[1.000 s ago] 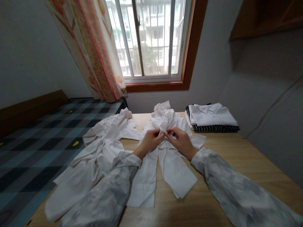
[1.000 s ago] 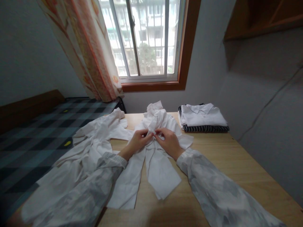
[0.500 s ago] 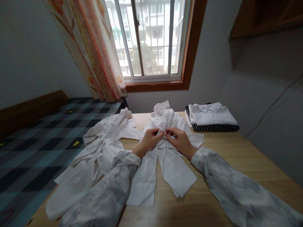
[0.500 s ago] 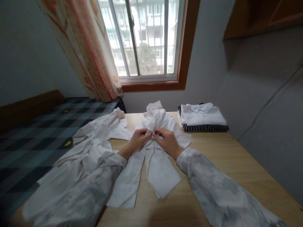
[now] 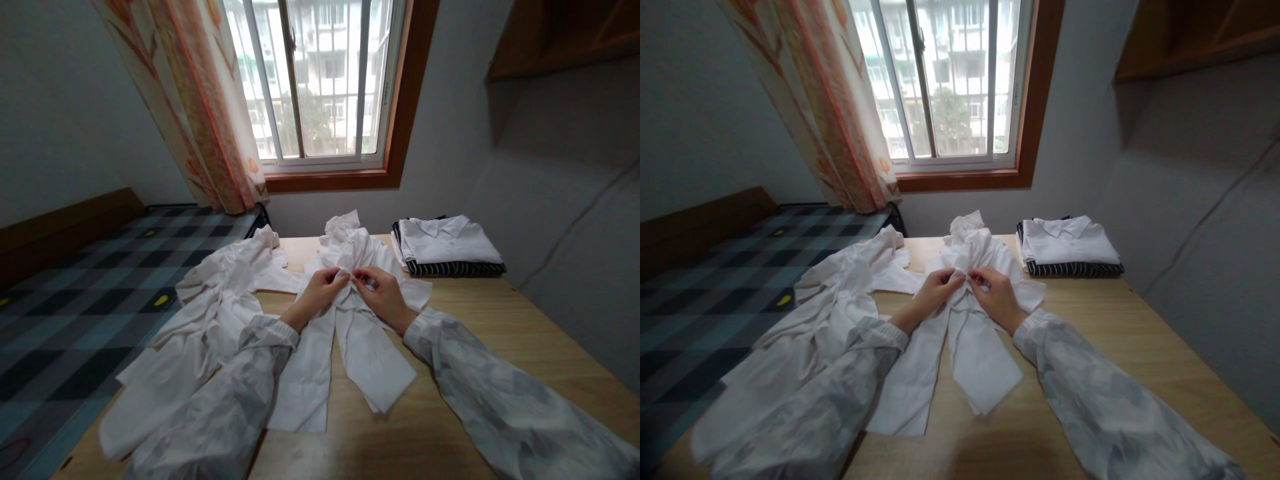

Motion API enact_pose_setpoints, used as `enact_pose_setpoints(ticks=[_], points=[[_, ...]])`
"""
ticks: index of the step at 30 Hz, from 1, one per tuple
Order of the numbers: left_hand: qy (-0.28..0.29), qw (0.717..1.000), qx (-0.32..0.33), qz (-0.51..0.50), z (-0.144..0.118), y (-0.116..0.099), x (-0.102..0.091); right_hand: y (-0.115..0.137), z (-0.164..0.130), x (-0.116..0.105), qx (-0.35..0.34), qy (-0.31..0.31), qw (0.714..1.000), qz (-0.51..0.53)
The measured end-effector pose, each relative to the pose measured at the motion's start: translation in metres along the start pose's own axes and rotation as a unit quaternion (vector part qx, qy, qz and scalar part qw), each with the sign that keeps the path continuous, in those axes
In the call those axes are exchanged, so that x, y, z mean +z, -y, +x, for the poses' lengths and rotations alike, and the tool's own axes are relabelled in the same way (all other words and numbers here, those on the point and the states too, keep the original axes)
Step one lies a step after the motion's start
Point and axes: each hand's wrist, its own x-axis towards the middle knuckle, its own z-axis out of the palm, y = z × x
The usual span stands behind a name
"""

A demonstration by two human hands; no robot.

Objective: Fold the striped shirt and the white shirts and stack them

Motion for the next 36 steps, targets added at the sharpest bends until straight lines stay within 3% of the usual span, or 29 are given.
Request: enact_pose_setpoints(ticks=[7,15,22,31,36], points=[[-0.005,0.999,0.02,0.025,0.0,0.005,-0.002,-0.001,-0.001,0.002,0.032,-0.02,0.999,0.023],[-0.004,0.997,0.044,0.055,-0.003,-0.004,0.0,-0.006,-0.003,0.004,0.069,-0.038,0.996,0.043],[-0.018,0.994,0.058,0.091,-0.002,0.005,0.001,-0.003,-0.001,0.004,0.079,-0.029,0.996,0.042],[0.02,1.0,0.008,-0.011,-0.003,-0.011,-0.003,-0.018,-0.002,0.009,0.16,-0.011,0.977,0.138],[0.002,0.999,-0.005,-0.033,-0.004,-0.004,-0.001,-0.016,0.0,0.007,0.13,-0.003,0.985,0.115]])
